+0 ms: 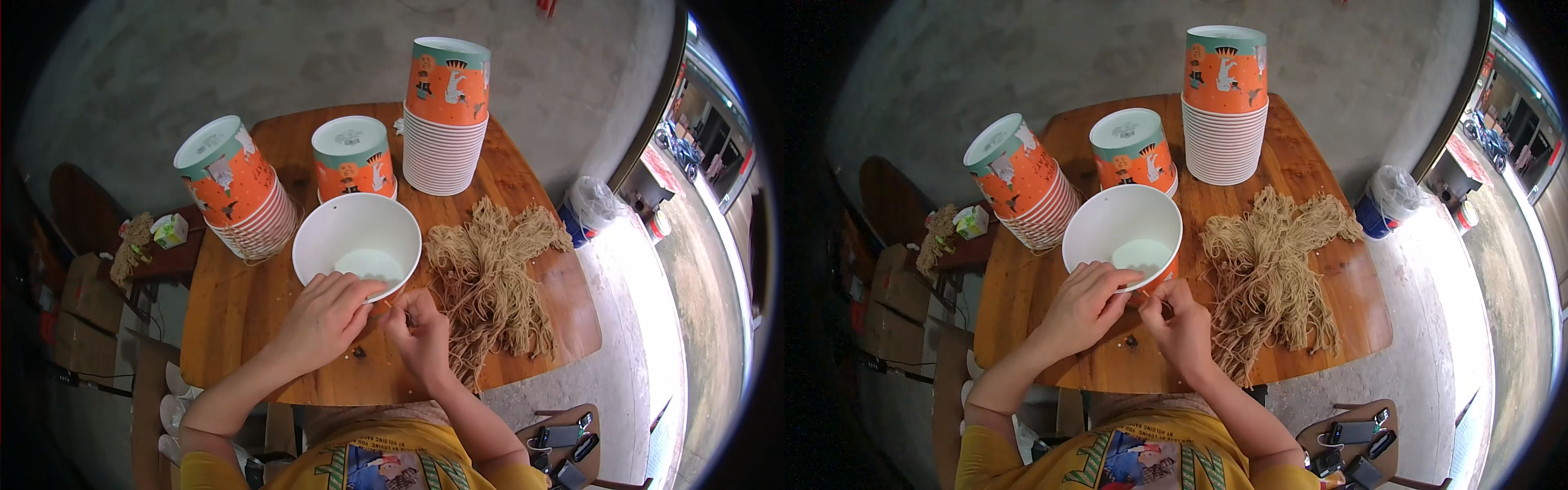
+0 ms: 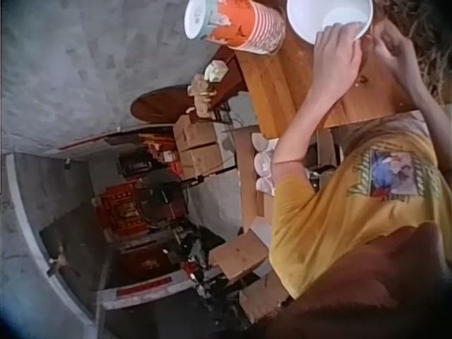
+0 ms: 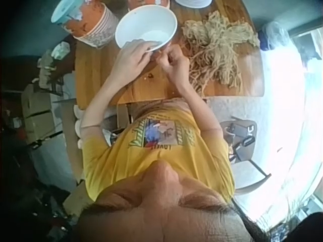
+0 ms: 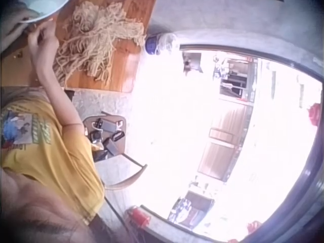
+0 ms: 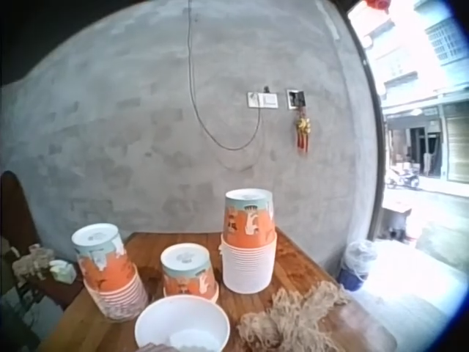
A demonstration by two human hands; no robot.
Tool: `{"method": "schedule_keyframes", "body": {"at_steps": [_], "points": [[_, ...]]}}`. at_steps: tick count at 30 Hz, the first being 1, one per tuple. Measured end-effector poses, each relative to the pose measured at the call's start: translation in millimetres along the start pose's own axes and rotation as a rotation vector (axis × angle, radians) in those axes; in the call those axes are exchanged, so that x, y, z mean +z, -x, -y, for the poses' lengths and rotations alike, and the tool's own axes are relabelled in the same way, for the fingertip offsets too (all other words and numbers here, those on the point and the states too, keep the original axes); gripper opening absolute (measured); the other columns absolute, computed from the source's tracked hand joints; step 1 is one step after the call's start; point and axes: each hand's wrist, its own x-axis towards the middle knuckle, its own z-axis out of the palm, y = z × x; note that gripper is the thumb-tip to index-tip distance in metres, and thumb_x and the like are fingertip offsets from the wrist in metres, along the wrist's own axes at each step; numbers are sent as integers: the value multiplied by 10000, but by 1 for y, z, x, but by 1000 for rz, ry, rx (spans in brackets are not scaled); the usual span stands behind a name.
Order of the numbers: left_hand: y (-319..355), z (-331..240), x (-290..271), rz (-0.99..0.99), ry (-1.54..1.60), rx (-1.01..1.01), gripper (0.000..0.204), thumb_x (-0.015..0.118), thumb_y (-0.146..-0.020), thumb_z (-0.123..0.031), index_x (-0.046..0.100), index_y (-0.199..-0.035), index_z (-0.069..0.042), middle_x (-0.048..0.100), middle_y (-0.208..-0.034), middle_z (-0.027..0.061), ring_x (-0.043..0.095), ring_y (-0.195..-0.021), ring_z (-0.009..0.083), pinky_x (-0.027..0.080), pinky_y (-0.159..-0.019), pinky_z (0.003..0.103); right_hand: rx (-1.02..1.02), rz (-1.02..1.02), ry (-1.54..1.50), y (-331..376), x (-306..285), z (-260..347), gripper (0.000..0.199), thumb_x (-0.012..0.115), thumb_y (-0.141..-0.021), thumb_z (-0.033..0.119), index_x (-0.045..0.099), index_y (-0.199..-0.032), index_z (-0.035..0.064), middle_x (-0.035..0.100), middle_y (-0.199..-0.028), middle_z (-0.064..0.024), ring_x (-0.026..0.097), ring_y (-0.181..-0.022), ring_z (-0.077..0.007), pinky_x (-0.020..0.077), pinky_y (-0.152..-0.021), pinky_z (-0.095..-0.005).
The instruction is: Arranging dried fibers into paper cups for product packaging.
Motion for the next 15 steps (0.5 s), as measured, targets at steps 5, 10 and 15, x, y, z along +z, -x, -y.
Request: {"method": "schedule_keyframes", "body": {"at_steps": [5,10,15], "points": [[1,2,1,1,4,-6,327,644,-801,-12,580,-1115,-76,587,-847,99,563,-755,287,419,-693,385,20,12,-46,-2,1,-2,143,648,-881,107,528,-876,31,628,-684,-54,596,-625,-76,501,-598,-250],[-1,0,-1,5,12,-10,348,645,-794,-9,573,-1127,-75,595,-857,101,570,-745,287,420,-693,385,18,4,-52,-3,2,-1,140,648,-883,108,534,-878,29,626,-687,-50,585,-627,-70,498,-604,-249],[-3,-1,-5,34,34,-40,350,626,-808,-11,568,-1148,-71,598,-864,106,582,-768,286,432,-713,384,-7,-27,-58,-6,5,-3,131,648,-883,108,547,-889,26,643,-705,-56,586,-631,-73,497,-610,-245]]}}
